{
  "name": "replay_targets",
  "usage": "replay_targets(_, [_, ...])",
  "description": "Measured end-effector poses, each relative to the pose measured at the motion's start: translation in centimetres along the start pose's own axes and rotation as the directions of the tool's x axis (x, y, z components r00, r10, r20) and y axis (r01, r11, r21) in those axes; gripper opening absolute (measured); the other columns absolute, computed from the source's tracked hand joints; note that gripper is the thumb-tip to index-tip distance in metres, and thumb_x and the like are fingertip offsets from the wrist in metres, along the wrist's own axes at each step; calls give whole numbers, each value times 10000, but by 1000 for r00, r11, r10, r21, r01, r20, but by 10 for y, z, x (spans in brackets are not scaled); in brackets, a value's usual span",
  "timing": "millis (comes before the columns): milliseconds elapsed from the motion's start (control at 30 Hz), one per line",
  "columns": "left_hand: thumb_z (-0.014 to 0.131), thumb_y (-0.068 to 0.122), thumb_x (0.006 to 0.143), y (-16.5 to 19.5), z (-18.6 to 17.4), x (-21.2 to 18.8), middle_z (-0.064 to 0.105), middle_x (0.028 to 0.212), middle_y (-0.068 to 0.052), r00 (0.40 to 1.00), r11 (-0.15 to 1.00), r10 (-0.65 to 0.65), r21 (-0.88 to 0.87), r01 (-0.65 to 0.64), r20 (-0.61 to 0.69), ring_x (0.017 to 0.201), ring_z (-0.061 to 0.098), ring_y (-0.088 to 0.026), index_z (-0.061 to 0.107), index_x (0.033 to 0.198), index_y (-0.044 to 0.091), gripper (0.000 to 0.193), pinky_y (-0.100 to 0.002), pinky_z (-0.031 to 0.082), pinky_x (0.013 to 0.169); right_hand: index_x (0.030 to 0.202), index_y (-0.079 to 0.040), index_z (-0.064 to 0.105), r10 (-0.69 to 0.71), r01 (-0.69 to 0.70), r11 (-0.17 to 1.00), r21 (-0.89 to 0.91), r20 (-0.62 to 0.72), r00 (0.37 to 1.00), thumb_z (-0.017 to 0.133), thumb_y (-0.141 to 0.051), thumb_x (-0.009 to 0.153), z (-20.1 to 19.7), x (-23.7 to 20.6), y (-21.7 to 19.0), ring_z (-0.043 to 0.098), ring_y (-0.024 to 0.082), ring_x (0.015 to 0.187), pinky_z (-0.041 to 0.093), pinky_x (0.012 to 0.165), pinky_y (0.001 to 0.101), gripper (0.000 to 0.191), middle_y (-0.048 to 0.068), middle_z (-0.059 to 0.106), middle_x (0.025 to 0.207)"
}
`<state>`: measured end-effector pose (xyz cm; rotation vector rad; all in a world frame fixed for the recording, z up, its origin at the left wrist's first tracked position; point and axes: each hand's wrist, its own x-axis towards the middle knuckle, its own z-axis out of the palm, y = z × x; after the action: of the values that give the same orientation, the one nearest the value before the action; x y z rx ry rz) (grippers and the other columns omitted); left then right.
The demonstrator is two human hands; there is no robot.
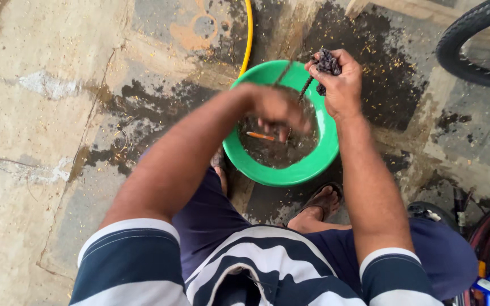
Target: The person scrubs a bicycle chain with a toothbrush in a green basin of water, then rinses it by hand. The chain is held and manipulated throughout the process.
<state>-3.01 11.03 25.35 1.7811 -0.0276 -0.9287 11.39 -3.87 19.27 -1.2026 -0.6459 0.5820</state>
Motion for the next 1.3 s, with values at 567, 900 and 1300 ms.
replay_targets(567, [719, 393, 903, -36, 1, 38, 480, 1536, -234, 645, 735, 241, -298, -609, -725, 1438, 454, -307, 225, 1578, -4, 925, -386, 400, 1164, 975, 1, 630, -422, 339, 792, -508, -56, 905, 836, 142, 861, 20, -35, -8, 665, 126, 927, 561, 824, 289, 274, 100, 743, 1040])
replay_targets(900, [499, 620, 1026, -21, -5, 35, 714, 994, -173, 446, 995, -97, -86, 43, -890, 972, 677, -338, 748, 1096, 92, 587, -471, 517, 896, 946, 0, 620, -586, 508, 611, -607, 84, 806, 700, 185, 835, 49, -20, -15, 744, 259, 937, 596, 858, 343, 230, 141, 738, 1020])
replay_targets(1300, [748, 53, 864, -34, -8, 32, 723, 989, -126, 225, 800, 573, 479, -361, -788, 902, 730, -293, 549, 1208, 52, 397, -436, 567, 822, 983, 30, 586, -521, 478, 778, -409, 7, 854, 628, 257, 817, 31, 0, 2, 690, 206, 997, 588, 952, 361, 285, 158, 724, 1071])
